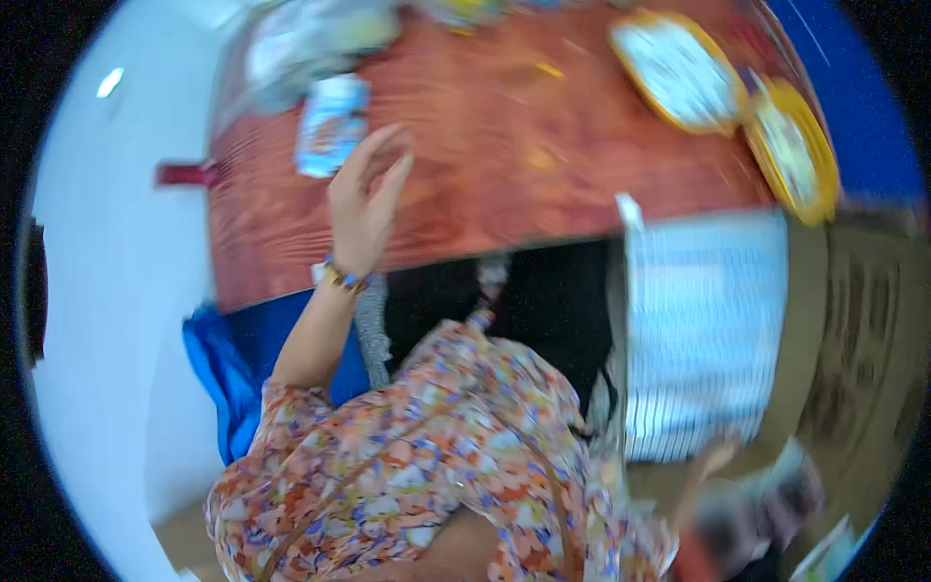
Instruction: Packaging small toy components and cards into individual boxes and then into a larger shipping box.
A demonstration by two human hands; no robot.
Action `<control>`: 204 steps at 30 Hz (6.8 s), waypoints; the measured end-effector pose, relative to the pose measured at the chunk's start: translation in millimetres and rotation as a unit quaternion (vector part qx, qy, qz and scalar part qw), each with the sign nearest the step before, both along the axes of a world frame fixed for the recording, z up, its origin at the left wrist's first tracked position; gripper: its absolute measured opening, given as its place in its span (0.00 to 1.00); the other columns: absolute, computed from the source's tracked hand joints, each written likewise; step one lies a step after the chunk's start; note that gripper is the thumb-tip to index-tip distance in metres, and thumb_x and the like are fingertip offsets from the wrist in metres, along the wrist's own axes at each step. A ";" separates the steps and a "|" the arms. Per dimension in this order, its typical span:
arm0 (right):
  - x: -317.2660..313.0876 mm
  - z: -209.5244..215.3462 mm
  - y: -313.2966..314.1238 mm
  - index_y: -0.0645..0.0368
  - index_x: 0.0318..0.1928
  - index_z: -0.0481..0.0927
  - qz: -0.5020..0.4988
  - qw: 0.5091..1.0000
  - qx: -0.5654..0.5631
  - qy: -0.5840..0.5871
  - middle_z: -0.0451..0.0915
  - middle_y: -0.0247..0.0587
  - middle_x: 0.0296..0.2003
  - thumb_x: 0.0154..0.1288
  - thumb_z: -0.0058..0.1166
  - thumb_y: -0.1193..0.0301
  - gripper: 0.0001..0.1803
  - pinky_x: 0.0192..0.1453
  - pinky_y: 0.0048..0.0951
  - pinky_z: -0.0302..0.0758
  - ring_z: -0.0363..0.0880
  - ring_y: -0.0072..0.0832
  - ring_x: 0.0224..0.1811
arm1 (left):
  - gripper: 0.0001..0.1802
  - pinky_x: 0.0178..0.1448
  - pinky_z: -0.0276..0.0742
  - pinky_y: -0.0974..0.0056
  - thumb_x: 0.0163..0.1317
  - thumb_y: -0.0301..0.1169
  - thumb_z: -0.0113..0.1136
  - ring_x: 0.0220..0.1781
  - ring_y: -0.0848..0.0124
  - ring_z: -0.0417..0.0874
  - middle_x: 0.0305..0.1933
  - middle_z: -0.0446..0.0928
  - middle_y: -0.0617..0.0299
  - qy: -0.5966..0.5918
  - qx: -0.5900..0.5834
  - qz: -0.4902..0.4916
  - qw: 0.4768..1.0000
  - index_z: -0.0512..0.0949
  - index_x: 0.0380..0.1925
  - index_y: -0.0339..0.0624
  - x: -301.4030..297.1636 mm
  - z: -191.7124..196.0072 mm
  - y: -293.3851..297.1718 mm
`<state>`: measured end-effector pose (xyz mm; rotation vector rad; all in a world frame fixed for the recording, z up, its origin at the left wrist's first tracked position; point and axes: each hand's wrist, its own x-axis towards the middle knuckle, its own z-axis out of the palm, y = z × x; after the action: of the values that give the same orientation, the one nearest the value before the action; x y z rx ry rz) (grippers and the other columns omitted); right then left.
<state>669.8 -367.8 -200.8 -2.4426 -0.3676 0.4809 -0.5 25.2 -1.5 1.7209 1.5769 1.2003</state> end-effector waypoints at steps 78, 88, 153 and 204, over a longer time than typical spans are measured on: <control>-562.9 257.5 468.2 0.65 0.48 0.84 0.753 0.536 0.113 0.365 0.85 0.36 0.43 0.69 0.56 0.78 0.10 0.49 0.23 0.80 0.82 0.19 0.45 | 0.29 0.46 0.83 0.67 0.60 0.19 0.64 0.46 0.72 0.84 0.49 0.79 0.56 -0.328 -0.100 -0.032 0.939 0.65 0.60 0.41 -72.0 20.3 -59.5; -565.6 262.4 465.5 0.64 0.50 0.84 0.818 0.508 0.108 0.247 0.86 0.40 0.45 0.67 0.56 0.79 0.12 0.53 0.24 0.78 0.83 0.22 0.48 | 0.34 0.45 0.83 0.66 0.60 0.20 0.65 0.45 0.70 0.85 0.47 0.79 0.54 -0.333 -0.118 -0.008 0.936 0.61 0.64 0.43 -71.5 11.6 -58.3; -708.8 303.3 710.4 0.61 0.34 0.77 0.774 0.521 0.291 -0.213 0.75 0.36 0.22 0.66 0.58 0.64 0.12 0.34 0.30 0.70 0.73 0.23 0.26 | 0.50 0.62 0.74 0.55 0.47 0.39 0.80 0.60 0.55 0.77 0.60 0.71 0.47 -0.131 -0.012 0.178 0.975 0.61 0.65 0.32 -118.3 -5.6 -55.7; -577.4 268.4 730.5 0.52 0.44 0.84 0.787 0.521 0.073 -0.323 0.86 0.43 0.39 0.61 0.57 0.65 0.13 0.46 0.42 0.79 0.84 0.41 0.42 | 0.44 0.52 0.78 0.52 0.47 0.34 0.77 0.52 0.50 0.78 0.52 0.74 0.46 0.100 0.041 0.077 0.991 0.66 0.63 0.35 -28.3 10.5 -13.7</control>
<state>92.4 362.7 67.6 -1.2501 -2.7951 0.0863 -28.9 11.5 9.0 1.8486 1.8312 1.2133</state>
